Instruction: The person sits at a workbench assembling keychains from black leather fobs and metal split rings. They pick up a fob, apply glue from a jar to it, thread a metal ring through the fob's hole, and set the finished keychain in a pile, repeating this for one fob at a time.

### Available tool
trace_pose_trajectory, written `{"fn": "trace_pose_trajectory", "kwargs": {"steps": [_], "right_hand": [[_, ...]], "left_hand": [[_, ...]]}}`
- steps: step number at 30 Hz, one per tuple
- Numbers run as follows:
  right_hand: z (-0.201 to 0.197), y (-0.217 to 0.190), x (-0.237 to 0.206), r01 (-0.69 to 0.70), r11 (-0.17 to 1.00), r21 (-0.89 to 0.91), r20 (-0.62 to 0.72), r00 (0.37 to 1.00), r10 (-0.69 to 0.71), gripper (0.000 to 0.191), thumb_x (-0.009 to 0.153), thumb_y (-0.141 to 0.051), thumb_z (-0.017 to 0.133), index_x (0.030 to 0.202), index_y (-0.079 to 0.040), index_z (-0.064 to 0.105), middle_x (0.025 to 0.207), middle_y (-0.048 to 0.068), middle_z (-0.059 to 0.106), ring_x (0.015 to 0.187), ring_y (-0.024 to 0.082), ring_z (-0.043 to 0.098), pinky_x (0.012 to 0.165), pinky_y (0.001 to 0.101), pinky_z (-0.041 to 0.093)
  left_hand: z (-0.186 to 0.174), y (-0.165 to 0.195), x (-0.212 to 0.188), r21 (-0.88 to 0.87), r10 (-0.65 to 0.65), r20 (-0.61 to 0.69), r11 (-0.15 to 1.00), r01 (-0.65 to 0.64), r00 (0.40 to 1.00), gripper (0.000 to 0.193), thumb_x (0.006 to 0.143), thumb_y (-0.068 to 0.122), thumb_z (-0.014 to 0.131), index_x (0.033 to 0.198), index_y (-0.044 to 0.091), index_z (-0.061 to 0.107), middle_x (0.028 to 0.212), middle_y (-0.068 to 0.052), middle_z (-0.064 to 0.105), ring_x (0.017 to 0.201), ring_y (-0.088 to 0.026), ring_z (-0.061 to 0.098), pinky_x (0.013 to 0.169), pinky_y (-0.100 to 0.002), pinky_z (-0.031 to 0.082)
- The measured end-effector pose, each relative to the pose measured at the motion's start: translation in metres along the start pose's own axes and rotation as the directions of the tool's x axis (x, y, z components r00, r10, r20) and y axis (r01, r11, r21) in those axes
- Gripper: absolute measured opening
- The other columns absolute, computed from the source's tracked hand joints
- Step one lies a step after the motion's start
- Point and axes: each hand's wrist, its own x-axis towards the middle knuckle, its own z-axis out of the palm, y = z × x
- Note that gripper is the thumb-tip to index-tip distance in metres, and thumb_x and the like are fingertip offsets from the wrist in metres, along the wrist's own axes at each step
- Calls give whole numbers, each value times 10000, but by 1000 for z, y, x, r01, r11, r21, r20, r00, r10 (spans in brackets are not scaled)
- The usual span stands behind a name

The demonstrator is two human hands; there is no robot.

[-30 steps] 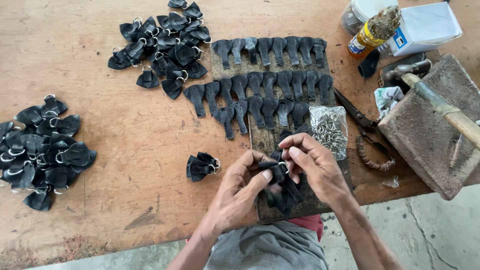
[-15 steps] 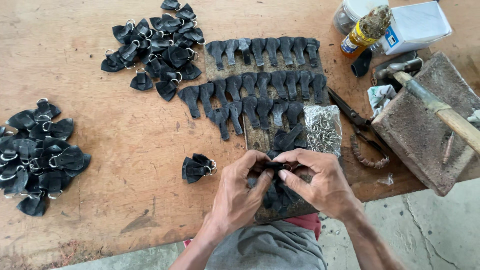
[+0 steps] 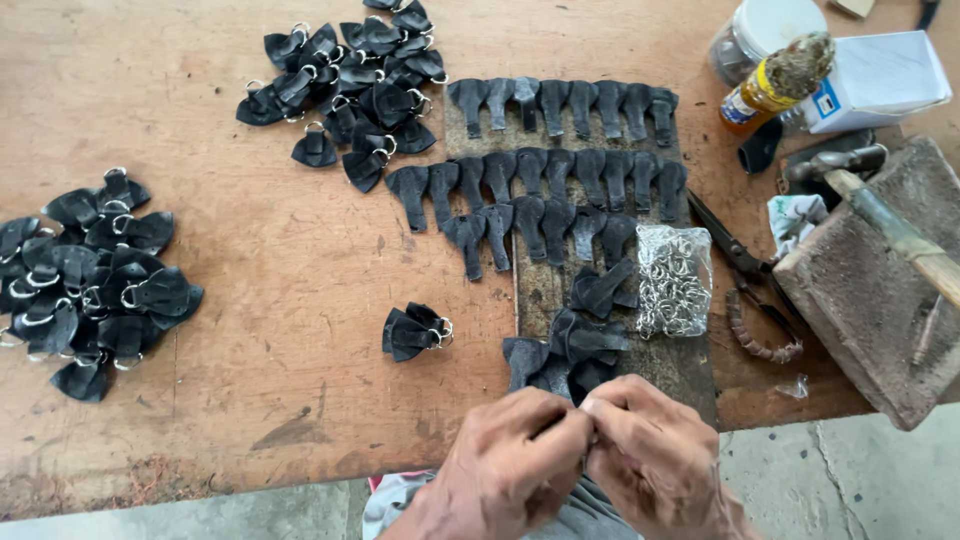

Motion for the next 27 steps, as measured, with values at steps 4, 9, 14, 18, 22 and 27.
{"fn": "trace_pose_trajectory", "kwargs": {"steps": [4,9,14,18,22,27], "right_hand": [[8,2,4,53,997,59,-36,998,-51,209,870,-13,687,1071,5,629,935,127,685,754,152,710,570,279,576],[12,13,12,-280,959,47,125,954,272,216,852,-10,698,1063,-47,669,881,86,730,708,164,709,571,282,587],[9,2,22,-251,968,-17,152,956,251,257,926,-171,702,1162,-76,669,1021,85,776,862,185,792,691,298,633],[6,-5,32,-351,935,-59,270,896,353,455,916,-275,666,1309,-54,607,1144,131,738,867,212,762,695,331,644],[-8,6,31,-408,893,-191,221,868,444,430,927,-295,630,1322,-127,630,1175,99,734,862,198,751,651,312,658],[-30,35,20,-448,819,-358,31,871,490,323,905,-176,680,1226,-146,691,1139,92,729,858,196,738,644,298,658]], "left_hand": [[6,-4,0,45,9,-32,999,-7,999,286,711,-39,731,959,12,597,881,-142,613,783,-275,632,594,-403,481],[-4,-15,8,35,-157,-17,987,157,988,355,707,-135,671,1038,-16,620,889,-129,619,808,-297,645,643,-436,516],[-15,-23,2,68,-93,-117,993,102,989,338,766,-117,685,1080,5,661,979,-139,666,904,-322,655,725,-432,539],[-5,-39,-3,190,-62,-314,974,126,947,284,904,-72,694,1160,50,704,1017,-59,732,920,-199,710,749,-350,591],[-23,-60,-15,496,-136,-363,810,314,922,215,844,28,764,1040,116,759,960,-44,725,929,-222,644,775,-381,549],[-44,-64,-24,566,-236,-483,650,507,843,285,814,30,774,1097,61,762,1067,-97,678,1023,-284,578,851,-403,521]]}}
